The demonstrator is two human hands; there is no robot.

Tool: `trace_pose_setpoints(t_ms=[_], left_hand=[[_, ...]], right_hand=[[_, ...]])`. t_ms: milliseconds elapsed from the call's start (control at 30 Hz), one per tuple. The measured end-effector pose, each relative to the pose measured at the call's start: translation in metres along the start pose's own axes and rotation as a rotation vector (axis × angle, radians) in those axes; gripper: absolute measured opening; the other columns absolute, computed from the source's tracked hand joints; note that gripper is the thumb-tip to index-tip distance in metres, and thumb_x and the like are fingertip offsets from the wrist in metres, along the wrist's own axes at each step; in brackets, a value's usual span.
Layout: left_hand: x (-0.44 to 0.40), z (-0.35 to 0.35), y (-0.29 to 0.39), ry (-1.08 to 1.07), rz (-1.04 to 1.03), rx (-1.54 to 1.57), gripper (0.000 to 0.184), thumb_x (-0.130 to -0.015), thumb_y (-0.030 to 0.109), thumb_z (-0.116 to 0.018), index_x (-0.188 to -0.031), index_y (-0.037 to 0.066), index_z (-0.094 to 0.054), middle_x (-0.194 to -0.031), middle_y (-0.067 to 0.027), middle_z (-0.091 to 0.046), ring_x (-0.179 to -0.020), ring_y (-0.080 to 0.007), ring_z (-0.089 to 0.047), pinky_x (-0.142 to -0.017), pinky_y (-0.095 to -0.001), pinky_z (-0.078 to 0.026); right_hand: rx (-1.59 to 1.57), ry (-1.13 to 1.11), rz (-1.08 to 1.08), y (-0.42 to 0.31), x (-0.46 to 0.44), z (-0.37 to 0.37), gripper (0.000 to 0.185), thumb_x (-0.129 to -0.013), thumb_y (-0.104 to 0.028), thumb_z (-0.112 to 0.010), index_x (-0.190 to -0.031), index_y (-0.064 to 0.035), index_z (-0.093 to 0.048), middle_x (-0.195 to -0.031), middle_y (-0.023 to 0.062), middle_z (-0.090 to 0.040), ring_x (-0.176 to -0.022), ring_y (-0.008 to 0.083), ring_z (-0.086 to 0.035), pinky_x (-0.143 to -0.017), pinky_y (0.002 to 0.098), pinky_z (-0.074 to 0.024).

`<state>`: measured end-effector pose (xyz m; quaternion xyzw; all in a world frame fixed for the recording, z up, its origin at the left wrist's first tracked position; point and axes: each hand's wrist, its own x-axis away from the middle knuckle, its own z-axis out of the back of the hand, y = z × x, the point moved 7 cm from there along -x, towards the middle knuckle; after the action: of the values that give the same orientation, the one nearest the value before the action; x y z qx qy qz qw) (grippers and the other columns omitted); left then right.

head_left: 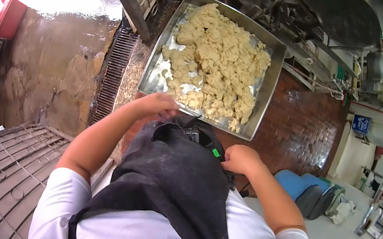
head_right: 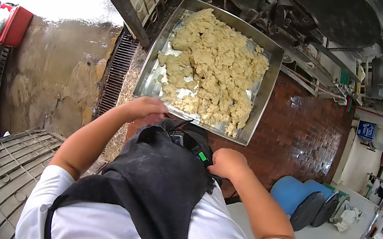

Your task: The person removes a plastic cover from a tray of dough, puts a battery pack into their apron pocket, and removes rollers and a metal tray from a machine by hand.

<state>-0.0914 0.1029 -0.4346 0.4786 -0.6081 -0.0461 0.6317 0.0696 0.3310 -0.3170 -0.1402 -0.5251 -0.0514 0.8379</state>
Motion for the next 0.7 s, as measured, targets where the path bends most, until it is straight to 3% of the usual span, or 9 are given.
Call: trace_pose_setpoints(t_ms=[67, 200, 367, 433, 500, 567, 633, 700], left_hand=[[0.033, 0.008, -0.016, 0.072, 0.122, 0.039, 0.033, -0.091, 0.035, -0.064, -0.109, 0.007, -0.066, -0.095, -0.0038, -0.067, -0.083, -0.0141, -0.063, -0.068, -0.0310, -0.052], [0.066, 0.018, -0.072, 0.194, 0.178, 0.070, 0.032, -0.091, 0.033, -0.064, -0.111, 0.007, -0.065, -0.096, -0.0035, -0.067, -0.083, -0.0150, -0.064, -0.068, -0.0321, -0.053], [0.120, 0.051, -0.131, 0.422, 0.246, -0.038, 0.030, -0.088, 0.024, -0.067, -0.113, 0.008, -0.067, -0.096, -0.0055, -0.070, -0.085, -0.0186, -0.065, -0.074, -0.0353, -0.053], [0.145, 0.041, -0.126, 0.163, 0.032, -0.599, 0.031, -0.083, 0.017, -0.068, -0.113, 0.008, -0.068, -0.095, -0.0077, -0.071, -0.085, -0.0198, -0.066, -0.078, -0.0355, -0.053], [0.171, 0.006, -0.141, -0.270, 0.158, -0.642, 0.029, -0.080, 0.014, -0.070, -0.108, 0.006, -0.070, -0.093, -0.0100, -0.072, -0.086, -0.0196, -0.067, -0.079, -0.0339, -0.053], [0.188, -0.020, -0.178, -0.438, 0.303, -0.609, 0.027, -0.080, 0.025, -0.069, -0.102, 0.008, -0.073, -0.090, -0.0062, -0.073, -0.077, -0.0205, -0.069, -0.065, -0.0379, -0.055], [0.198, -0.042, -0.177, -0.529, 0.568, -0.611, 0.030, -0.074, 0.014, -0.069, -0.102, 0.002, -0.069, -0.086, -0.0116, -0.071, -0.082, -0.0187, -0.067, -0.069, -0.0340, -0.054], [0.198, -0.060, -0.160, -0.613, 0.479, -0.583, 0.033, -0.074, 0.015, -0.067, -0.105, 0.003, -0.067, -0.084, -0.0092, -0.070, -0.077, -0.0180, -0.066, -0.064, -0.0324, -0.055]], right_hand=[[-0.002, 0.036, -0.034, 0.000, 0.002, -0.001, 0.026, -0.074, -0.032, -0.069, -0.086, -0.0099, -0.072, -0.088, 0.0128, -0.071, -0.086, 0.0317, -0.068, -0.076, 0.0437, -0.0538], [-0.005, 0.158, -0.077, -0.002, 0.009, -0.005, 0.024, -0.075, -0.027, -0.064, -0.085, -0.0071, -0.072, -0.089, 0.0157, -0.070, -0.089, 0.0341, -0.067, -0.077, 0.0460, -0.0534], [-0.029, 0.089, -0.086, -0.005, 0.026, -0.014, 0.028, -0.079, -0.026, -0.058, -0.090, -0.0045, -0.071, -0.094, 0.0189, -0.069, -0.092, 0.0366, -0.066, -0.079, 0.0478, -0.0526], [-0.040, 0.067, -0.065, -0.001, 0.033, -0.019, 0.029, -0.080, -0.027, -0.056, -0.090, -0.0052, -0.071, -0.095, 0.0193, -0.068, -0.092, 0.0378, -0.065, -0.080, 0.0486, -0.0517], [-0.077, 0.051, -0.037, 0.005, 0.045, -0.026, 0.028, -0.081, -0.029, -0.055, -0.090, -0.0066, -0.070, -0.095, 0.0194, -0.067, -0.092, 0.0394, -0.064, -0.080, 0.0499, -0.0502], [-0.114, 0.045, -0.052, 0.012, 0.055, -0.037, 0.028, -0.081, -0.030, -0.056, -0.088, -0.0074, -0.070, -0.095, 0.0194, -0.067, -0.092, 0.0398, -0.063, -0.080, 0.0496, -0.0502], [-0.130, 0.034, -0.080, 0.012, 0.064, -0.046, 0.027, -0.080, -0.029, -0.056, -0.086, -0.0072, -0.070, -0.093, 0.0191, -0.067, -0.091, 0.0399, -0.063, -0.079, 0.0489, -0.0506], [-0.232, 0.119, -0.070, 0.025, 0.069, -0.057, 0.023, -0.078, -0.026, -0.060, -0.084, -0.0070, -0.071, -0.089, 0.0170, -0.069, -0.085, 0.0365, -0.066, -0.075, 0.0455, -0.0518]])
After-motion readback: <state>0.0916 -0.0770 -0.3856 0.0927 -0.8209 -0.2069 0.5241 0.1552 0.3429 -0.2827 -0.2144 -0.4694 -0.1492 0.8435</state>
